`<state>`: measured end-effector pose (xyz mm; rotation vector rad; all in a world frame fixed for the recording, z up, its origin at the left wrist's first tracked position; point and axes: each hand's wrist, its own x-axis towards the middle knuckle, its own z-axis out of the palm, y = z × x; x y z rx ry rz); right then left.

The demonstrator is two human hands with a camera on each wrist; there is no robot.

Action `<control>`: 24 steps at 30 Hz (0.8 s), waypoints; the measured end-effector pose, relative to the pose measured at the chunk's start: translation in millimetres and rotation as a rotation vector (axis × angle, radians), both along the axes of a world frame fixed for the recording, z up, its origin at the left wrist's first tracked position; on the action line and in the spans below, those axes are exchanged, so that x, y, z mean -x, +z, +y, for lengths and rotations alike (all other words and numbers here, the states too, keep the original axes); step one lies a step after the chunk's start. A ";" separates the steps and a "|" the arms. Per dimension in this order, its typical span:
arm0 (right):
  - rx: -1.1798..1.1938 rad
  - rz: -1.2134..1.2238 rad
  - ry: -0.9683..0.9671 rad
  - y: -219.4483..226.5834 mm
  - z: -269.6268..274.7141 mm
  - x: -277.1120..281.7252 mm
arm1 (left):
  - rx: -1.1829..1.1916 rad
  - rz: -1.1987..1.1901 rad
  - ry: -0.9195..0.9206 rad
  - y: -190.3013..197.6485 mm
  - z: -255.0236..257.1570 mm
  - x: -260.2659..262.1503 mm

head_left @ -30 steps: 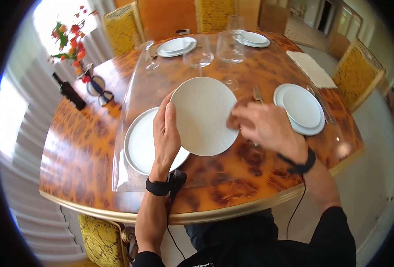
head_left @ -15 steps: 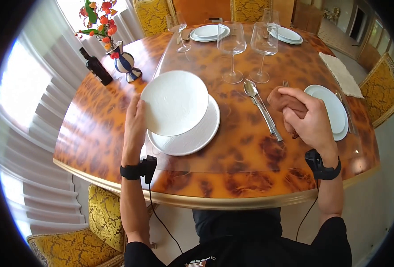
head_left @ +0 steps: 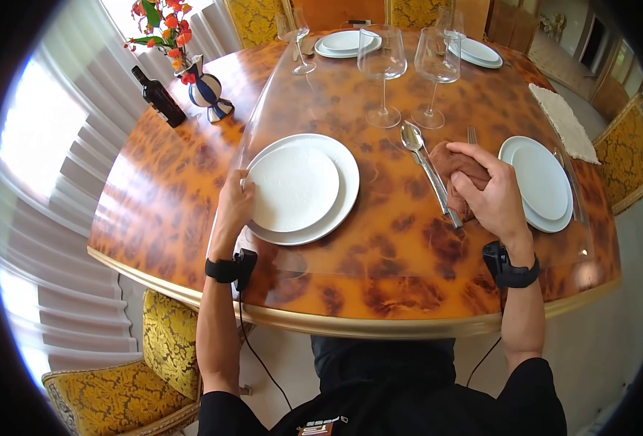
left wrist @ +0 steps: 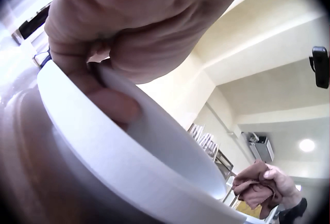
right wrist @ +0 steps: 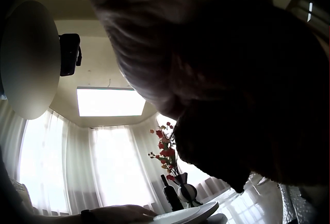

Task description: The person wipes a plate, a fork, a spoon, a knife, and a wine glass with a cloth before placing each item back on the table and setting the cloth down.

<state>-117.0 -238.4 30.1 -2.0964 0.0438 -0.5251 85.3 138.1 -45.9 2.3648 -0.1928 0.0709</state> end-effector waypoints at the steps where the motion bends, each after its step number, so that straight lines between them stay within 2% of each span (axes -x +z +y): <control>1: -0.016 0.040 0.004 1.6 0.2 0.9 | -0.028 0.011 0.014 3.2 -1.9 4.5; 7: -0.012 0.088 0.032 -4.7 2.5 -0.3 | -0.136 -0.211 -0.035 -11.1 -1.0 2.1; 11: -0.059 0.020 0.073 -8.0 7.6 -1.2 | -0.157 -0.264 -0.074 -11.4 -2.7 5.3; 14: 0.011 -0.004 0.064 -13.0 6.6 -3.4 | -0.210 -0.206 -0.067 -6.1 -6.6 6.8; 17: 0.001 0.043 0.064 -9.7 8.4 -2.7 | -0.237 -0.379 -0.120 -13.1 -5.5 1.4; 23: -0.026 0.038 0.072 -8.8 9.2 -2.7 | -0.211 -0.275 -0.065 -5.2 -9.9 4.9; 24: -0.026 0.043 0.071 -9.2 8.8 -2.4 | -0.247 -0.320 -0.063 -4.1 -8.9 6.1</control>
